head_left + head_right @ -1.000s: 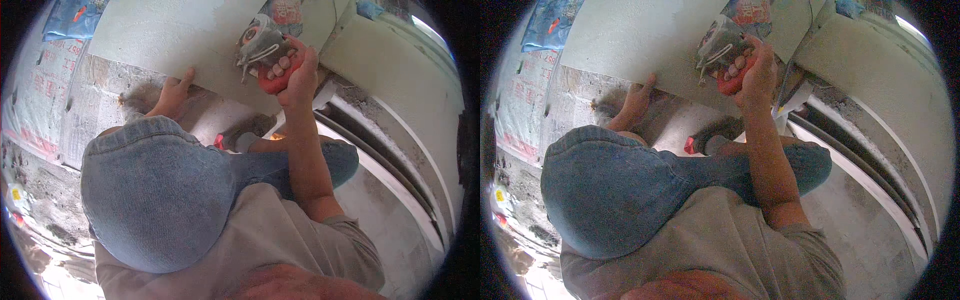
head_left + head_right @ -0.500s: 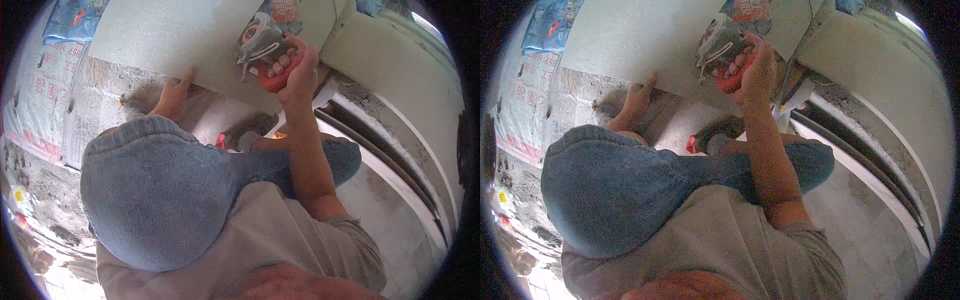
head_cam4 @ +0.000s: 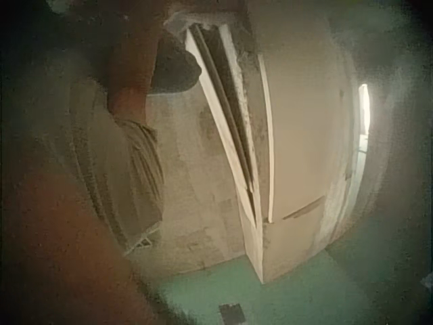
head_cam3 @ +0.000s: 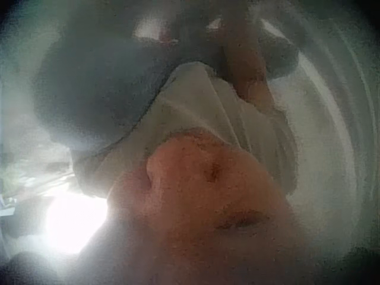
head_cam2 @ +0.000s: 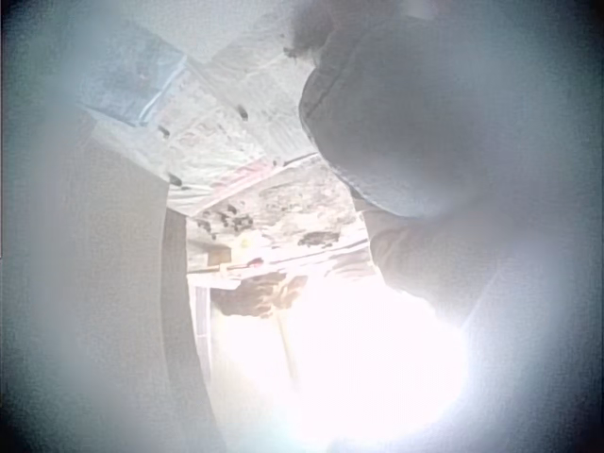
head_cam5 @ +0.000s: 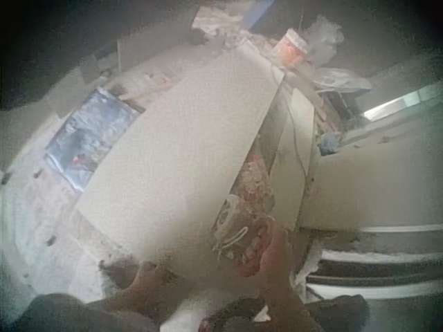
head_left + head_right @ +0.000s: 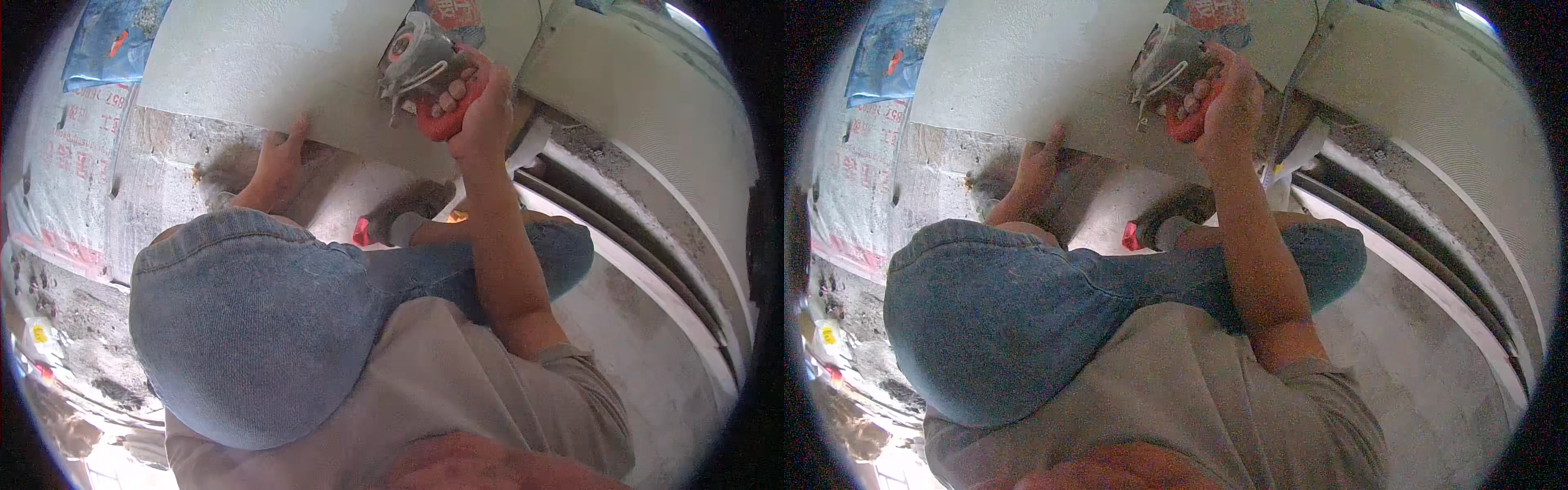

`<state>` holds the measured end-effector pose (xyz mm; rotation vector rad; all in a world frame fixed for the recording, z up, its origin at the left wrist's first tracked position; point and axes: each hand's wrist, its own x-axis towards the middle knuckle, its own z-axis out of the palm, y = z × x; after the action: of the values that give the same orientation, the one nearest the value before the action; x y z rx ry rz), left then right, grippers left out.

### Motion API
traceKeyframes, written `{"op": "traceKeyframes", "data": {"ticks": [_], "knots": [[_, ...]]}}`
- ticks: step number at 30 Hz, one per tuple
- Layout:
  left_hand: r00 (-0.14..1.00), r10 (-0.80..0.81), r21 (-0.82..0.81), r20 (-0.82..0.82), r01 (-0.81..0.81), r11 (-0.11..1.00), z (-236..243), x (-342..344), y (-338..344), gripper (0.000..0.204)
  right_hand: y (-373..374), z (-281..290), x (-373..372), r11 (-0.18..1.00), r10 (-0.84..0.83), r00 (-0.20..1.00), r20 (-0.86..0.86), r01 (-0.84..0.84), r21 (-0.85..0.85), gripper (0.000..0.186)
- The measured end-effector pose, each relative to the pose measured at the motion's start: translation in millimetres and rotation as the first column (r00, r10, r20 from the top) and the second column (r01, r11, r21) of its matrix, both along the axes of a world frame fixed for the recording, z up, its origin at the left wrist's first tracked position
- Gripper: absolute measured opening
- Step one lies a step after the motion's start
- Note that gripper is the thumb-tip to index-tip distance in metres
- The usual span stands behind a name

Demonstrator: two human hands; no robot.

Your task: Using a small power saw to cut a white board on the floor.

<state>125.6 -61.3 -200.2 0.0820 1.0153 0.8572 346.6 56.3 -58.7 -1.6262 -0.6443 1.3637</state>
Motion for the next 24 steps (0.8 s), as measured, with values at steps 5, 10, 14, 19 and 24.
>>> {"op": "traceKeyframes", "data": {"ticks": [5,10,14,19,24], "knots": [[1.000,-0.029,-0.042,-0.009,0.028,0.999,6,-3,3,0.050,0,3,-7,1.000,0.003,1.000,0.017,-0.002,-0.021,0.045],[0.994,-0.106,0.016,-0.010,0.106,0.994,11,-5,8,0.045,-1,0,-4,0.999,-0.033,0.999,-0.004,0.033,0.024,0.048],[1.000,0.006,0.007,-0.003,-0.006,1.000,9,-1,3,0.044,-2,4,-11,1.000,-0.022,1.000,-0.008,0.022,-0.004,0.048],[0.986,-0.126,-0.020,-0.107,0.124,0.992,-2,-3,3,0.045,-4,7,-11,1.000,-0.018,1.000,-0.019,0.017,-0.025,0.051],[0.999,-0.049,-0.008,-0.009,0.049,0.999,-6,0,2,0.046,-8,7,-12,1.000,0.005,0.999,-0.033,-0.006,-0.030,0.050]]}}
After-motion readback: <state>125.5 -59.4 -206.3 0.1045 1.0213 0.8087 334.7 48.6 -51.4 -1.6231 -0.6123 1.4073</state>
